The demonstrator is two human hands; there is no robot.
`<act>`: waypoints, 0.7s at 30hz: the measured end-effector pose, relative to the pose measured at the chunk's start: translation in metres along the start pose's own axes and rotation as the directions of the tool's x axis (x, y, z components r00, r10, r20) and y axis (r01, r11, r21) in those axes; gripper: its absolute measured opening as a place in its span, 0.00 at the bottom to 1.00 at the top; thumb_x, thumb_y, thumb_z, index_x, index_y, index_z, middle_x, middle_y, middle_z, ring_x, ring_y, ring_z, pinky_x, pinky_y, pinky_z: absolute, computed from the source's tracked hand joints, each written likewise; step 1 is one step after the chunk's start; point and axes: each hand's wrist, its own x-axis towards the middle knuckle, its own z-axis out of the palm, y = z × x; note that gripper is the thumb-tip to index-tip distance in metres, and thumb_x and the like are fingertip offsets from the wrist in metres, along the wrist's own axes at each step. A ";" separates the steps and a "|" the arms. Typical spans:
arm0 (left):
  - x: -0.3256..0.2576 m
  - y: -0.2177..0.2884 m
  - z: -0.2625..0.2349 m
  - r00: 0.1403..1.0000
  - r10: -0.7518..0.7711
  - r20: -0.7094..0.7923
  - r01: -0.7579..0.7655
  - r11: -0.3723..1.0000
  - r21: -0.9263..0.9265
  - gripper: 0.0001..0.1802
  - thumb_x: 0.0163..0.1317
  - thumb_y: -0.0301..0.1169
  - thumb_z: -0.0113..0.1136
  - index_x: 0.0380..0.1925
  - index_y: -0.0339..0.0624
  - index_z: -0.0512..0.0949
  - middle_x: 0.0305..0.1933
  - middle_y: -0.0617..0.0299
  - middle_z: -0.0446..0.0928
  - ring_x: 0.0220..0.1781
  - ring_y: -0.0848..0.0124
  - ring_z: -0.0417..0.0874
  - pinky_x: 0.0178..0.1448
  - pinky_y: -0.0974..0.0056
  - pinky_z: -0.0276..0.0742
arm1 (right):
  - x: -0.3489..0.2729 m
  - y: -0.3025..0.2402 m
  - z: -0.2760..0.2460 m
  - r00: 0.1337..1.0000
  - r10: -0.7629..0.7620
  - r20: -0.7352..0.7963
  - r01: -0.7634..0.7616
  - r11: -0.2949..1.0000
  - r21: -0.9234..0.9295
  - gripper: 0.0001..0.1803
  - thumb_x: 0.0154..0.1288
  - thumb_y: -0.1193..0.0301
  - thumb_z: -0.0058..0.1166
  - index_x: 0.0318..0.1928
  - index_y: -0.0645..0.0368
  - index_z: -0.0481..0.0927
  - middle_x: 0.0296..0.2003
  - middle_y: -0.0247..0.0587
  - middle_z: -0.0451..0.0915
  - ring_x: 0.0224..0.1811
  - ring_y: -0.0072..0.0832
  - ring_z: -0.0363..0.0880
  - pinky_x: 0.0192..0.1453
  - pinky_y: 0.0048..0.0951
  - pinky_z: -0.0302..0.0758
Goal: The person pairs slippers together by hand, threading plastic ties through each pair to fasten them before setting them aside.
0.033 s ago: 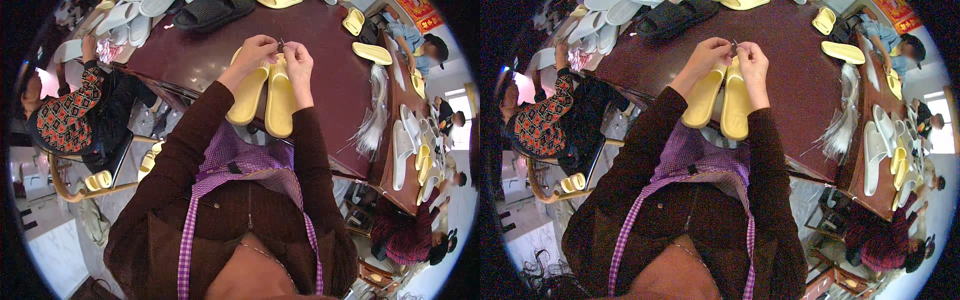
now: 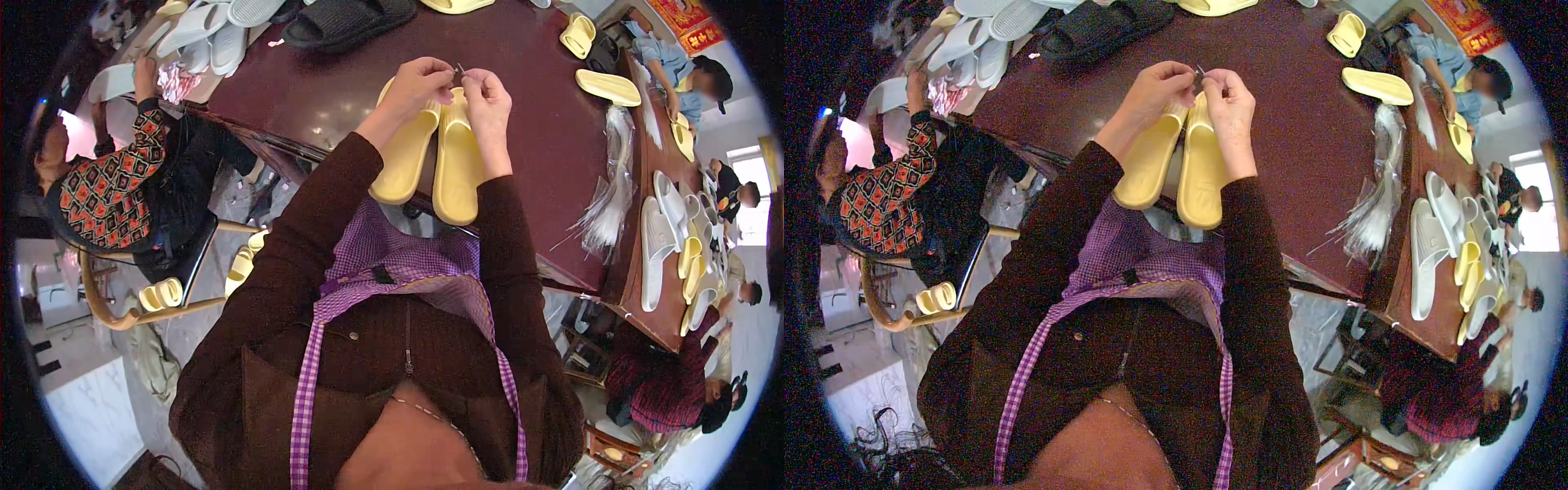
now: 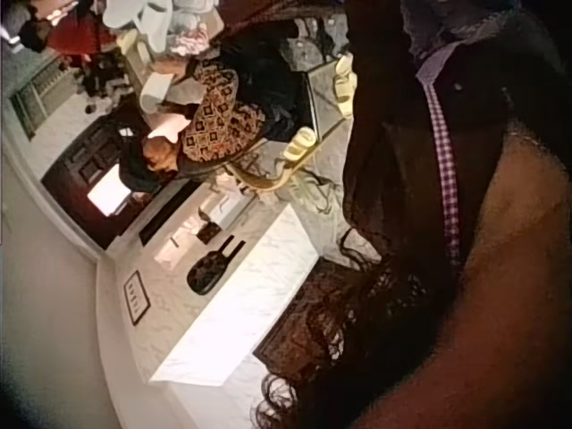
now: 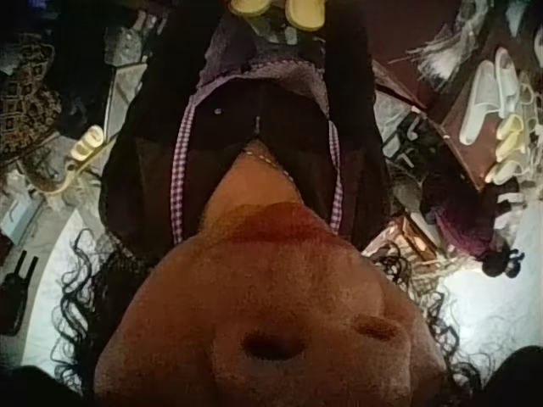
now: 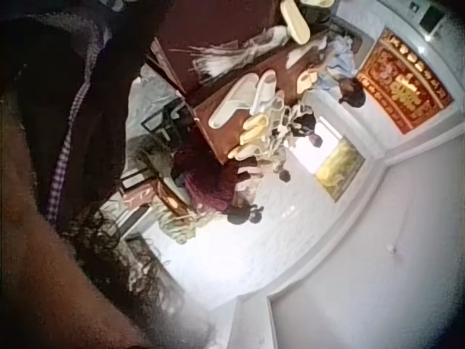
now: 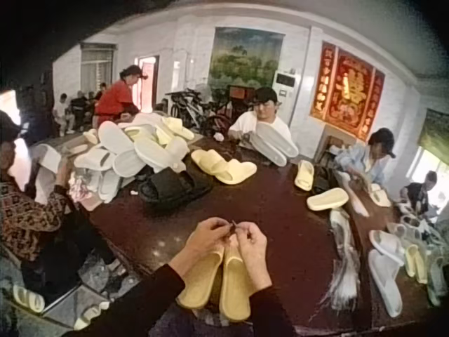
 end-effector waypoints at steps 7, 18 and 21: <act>0.002 0.001 0.001 0.999 -0.027 -0.031 0.025 0.998 -0.052 0.08 0.57 0.25 0.55 0.34 0.31 0.74 0.26 0.59 0.74 0.21 0.73 0.76 0.26 0.69 0.77 | -0.001 0.007 -0.002 0.999 -0.049 -0.021 0.046 0.990 -0.134 0.04 0.57 0.75 0.54 0.33 0.62 0.78 0.24 0.29 0.77 0.29 0.14 0.72 0.35 0.19 0.70; 0.009 -0.002 -0.005 0.998 -0.066 -0.022 0.063 0.991 -0.117 0.06 0.57 0.25 0.55 0.31 0.31 0.73 0.25 0.58 0.74 0.18 0.73 0.75 0.22 0.69 0.74 | 0.005 0.014 0.002 0.999 -0.040 -0.025 0.032 0.964 -0.262 0.04 0.56 0.75 0.55 0.33 0.61 0.79 0.24 0.32 0.78 0.27 0.15 0.72 0.33 0.20 0.71; 0.009 -0.002 -0.005 0.998 -0.060 -0.016 0.058 0.992 -0.109 0.06 0.57 0.26 0.55 0.31 0.31 0.73 0.25 0.58 0.74 0.18 0.73 0.75 0.22 0.68 0.74 | 0.005 0.013 0.004 0.999 -0.042 -0.017 0.036 0.966 -0.258 0.04 0.57 0.74 0.54 0.32 0.61 0.79 0.23 0.29 0.76 0.26 0.13 0.70 0.32 0.18 0.69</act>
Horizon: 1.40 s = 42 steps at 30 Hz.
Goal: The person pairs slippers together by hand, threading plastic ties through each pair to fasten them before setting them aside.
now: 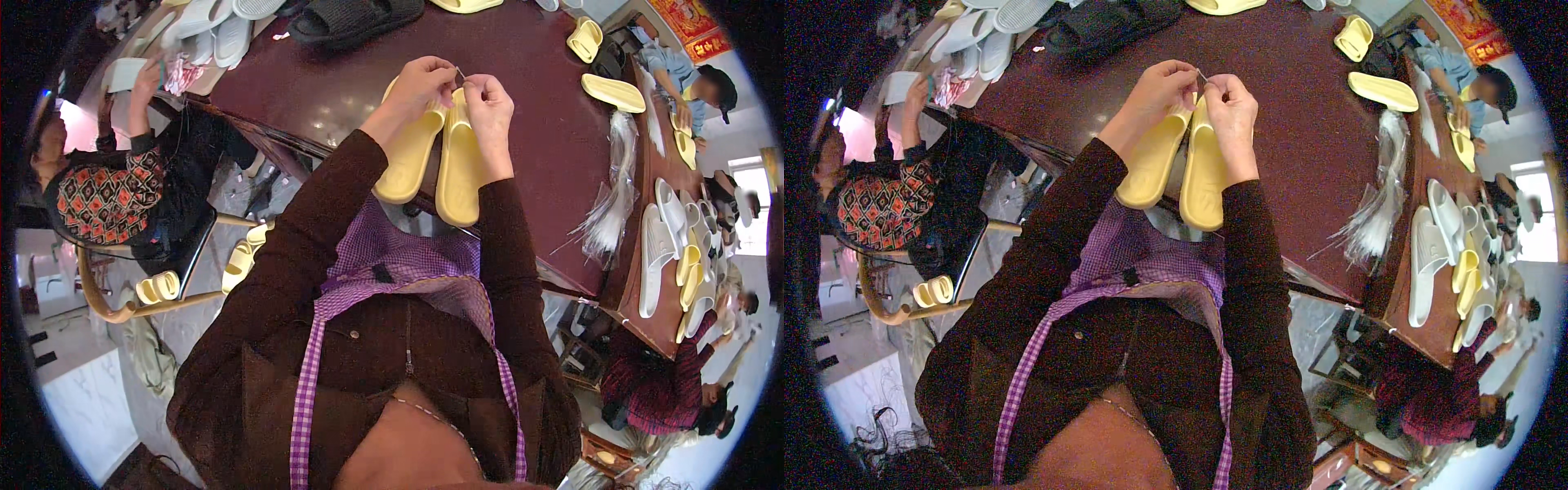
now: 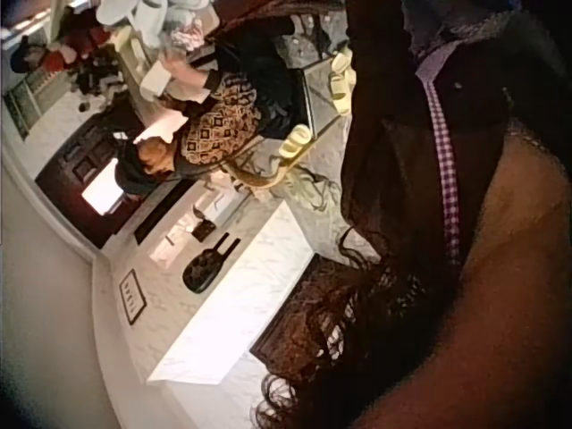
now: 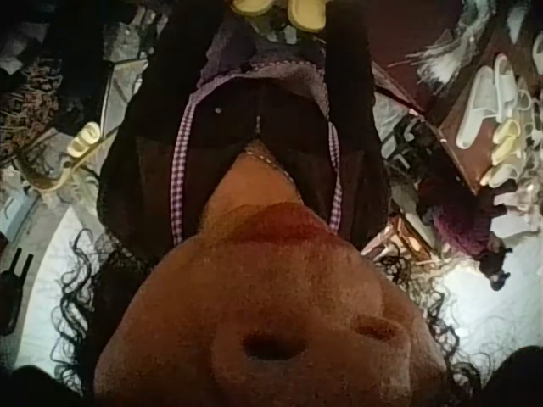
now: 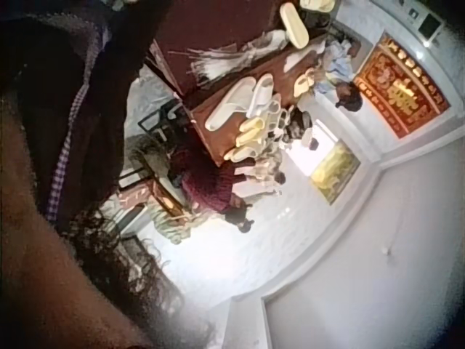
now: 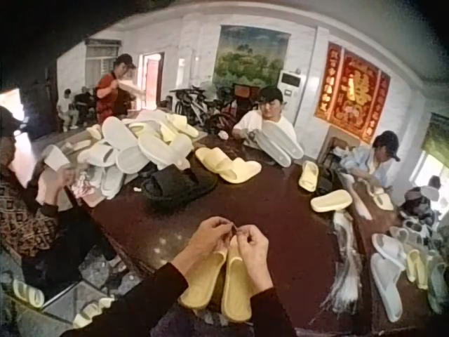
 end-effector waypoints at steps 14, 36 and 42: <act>-0.004 0.002 0.003 0.999 -0.032 -0.006 0.032 0.999 0.020 0.06 0.56 0.25 0.55 0.31 0.32 0.73 0.25 0.59 0.74 0.20 0.73 0.75 0.24 0.70 0.73 | -0.004 -0.005 -0.001 0.999 0.040 0.004 -0.040 0.999 0.012 0.04 0.56 0.75 0.54 0.33 0.62 0.78 0.24 0.31 0.77 0.27 0.15 0.71 0.33 0.20 0.71; -0.035 0.061 0.029 0.969 0.246 0.029 -0.240 0.897 0.371 0.21 0.55 0.28 0.59 0.49 0.33 0.71 0.42 0.58 0.76 0.39 0.76 0.76 0.44 0.71 0.74 | 0.012 -0.017 -0.046 0.962 -0.270 -0.046 0.248 0.932 -0.266 0.10 0.61 0.77 0.51 0.43 0.65 0.77 0.37 0.36 0.79 0.39 0.20 0.75 0.45 0.20 0.71; -0.126 0.192 0.087 0.642 0.514 0.569 -0.433 0.855 -0.284 0.35 0.56 0.34 0.58 0.62 0.38 0.57 0.51 0.44 0.71 0.45 0.62 0.78 0.50 0.64 0.74 | -0.027 -0.161 -0.063 0.995 -0.086 0.055 0.071 0.968 0.241 0.10 0.60 0.79 0.49 0.43 0.69 0.74 0.35 0.42 0.78 0.38 0.24 0.76 0.45 0.23 0.71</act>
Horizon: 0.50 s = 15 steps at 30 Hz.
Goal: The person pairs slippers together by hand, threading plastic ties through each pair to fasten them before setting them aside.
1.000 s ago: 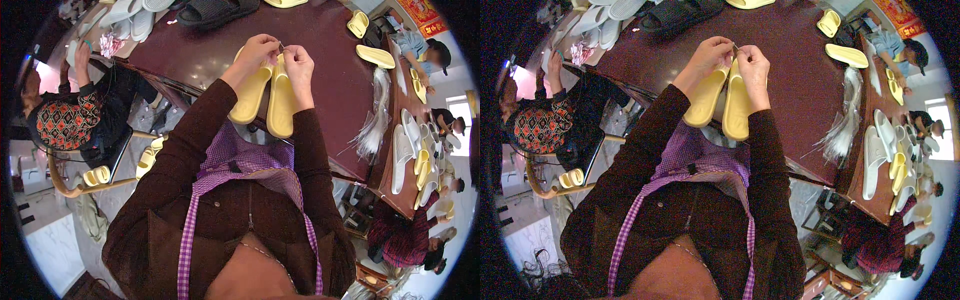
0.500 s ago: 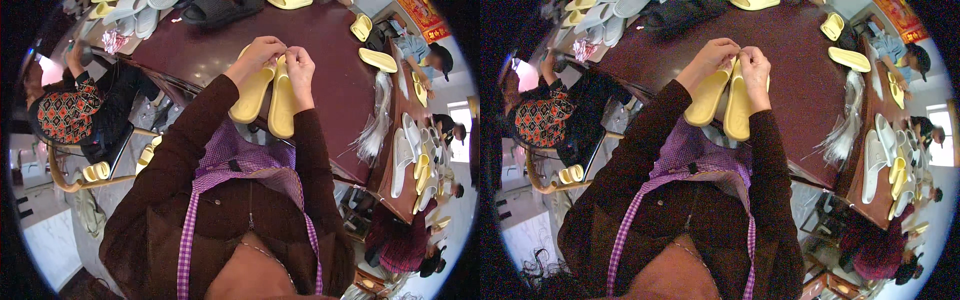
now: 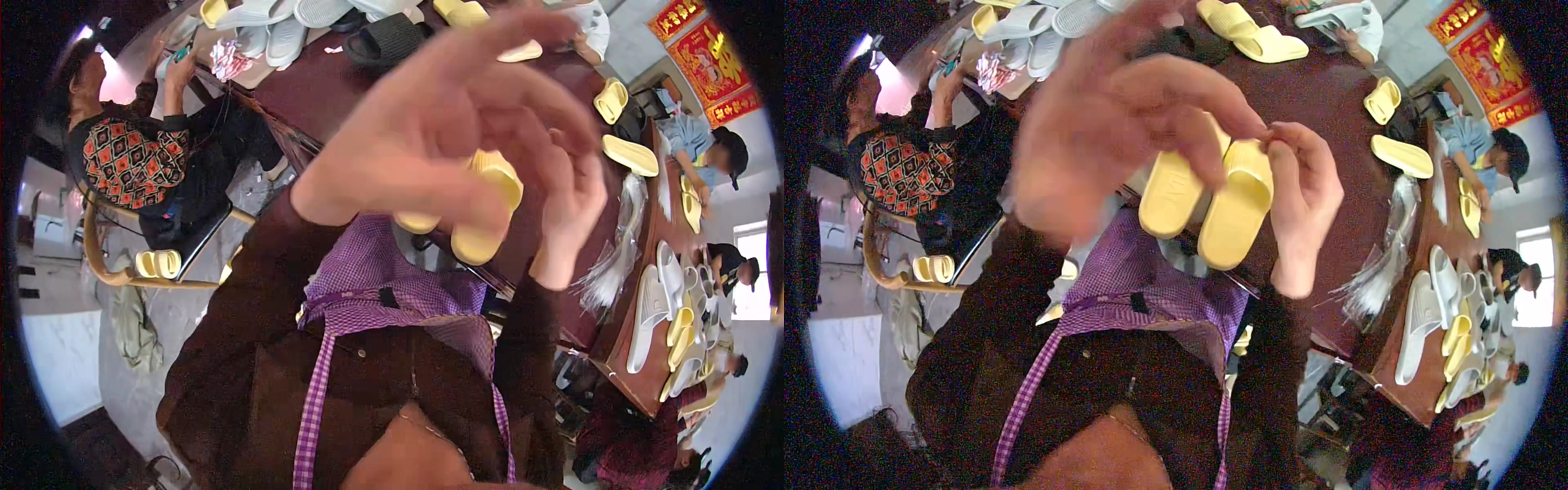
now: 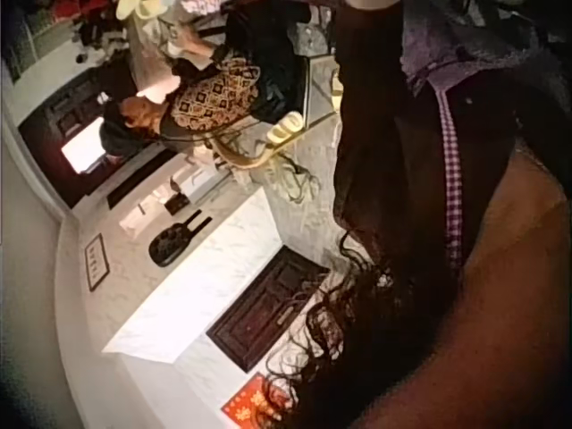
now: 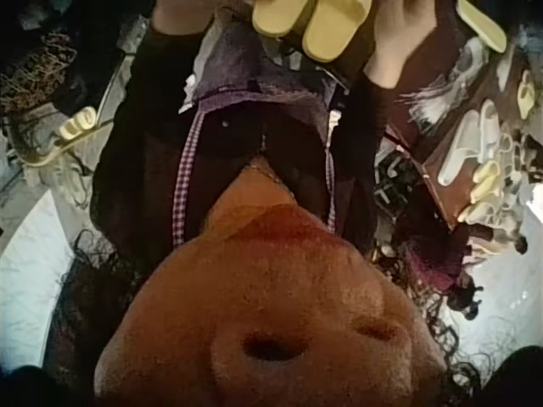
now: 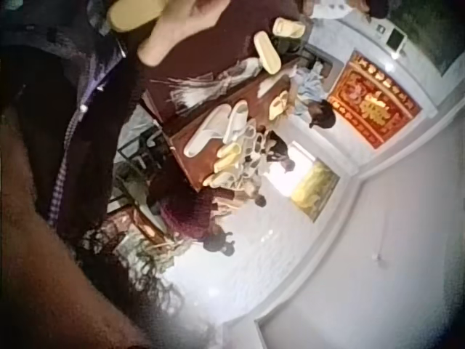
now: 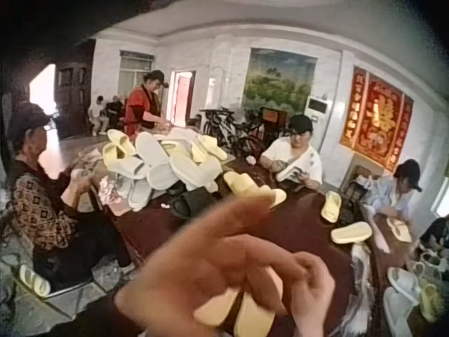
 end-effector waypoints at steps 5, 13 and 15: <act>0.017 -0.001 -0.011 0.990 0.100 0.102 -0.094 0.994 -0.059 0.34 0.58 0.37 0.57 0.61 0.38 0.57 0.52 0.43 0.71 0.47 0.60 0.78 0.50 0.63 0.74 | -0.005 -0.044 0.008 0.962 -0.217 0.166 0.121 0.882 0.455 0.09 0.62 0.75 0.45 0.39 0.69 0.73 0.33 0.46 0.77 0.36 0.30 0.76 0.45 0.31 0.72; 0.069 0.027 -0.038 0.955 0.116 0.274 -0.162 0.975 0.152 0.33 0.59 0.38 0.56 0.61 0.37 0.58 0.52 0.43 0.71 0.47 0.59 0.78 0.50 0.63 0.74 | 0.018 -0.067 -0.001 0.784 -0.616 -0.075 0.583 0.690 0.430 0.10 0.62 0.73 0.44 0.39 0.67 0.73 0.34 0.46 0.76 0.37 0.32 0.75 0.45 0.33 0.71; 0.071 0.031 -0.041 0.959 0.086 0.268 -0.144 0.969 0.203 0.33 0.59 0.38 0.56 0.61 0.37 0.58 0.53 0.43 0.71 0.47 0.59 0.78 0.50 0.63 0.74 | 0.013 -0.065 -0.005 0.747 -0.650 -0.136 0.638 0.644 0.422 0.10 0.62 0.72 0.44 0.39 0.67 0.73 0.34 0.46 0.76 0.37 0.32 0.74 0.45 0.33 0.71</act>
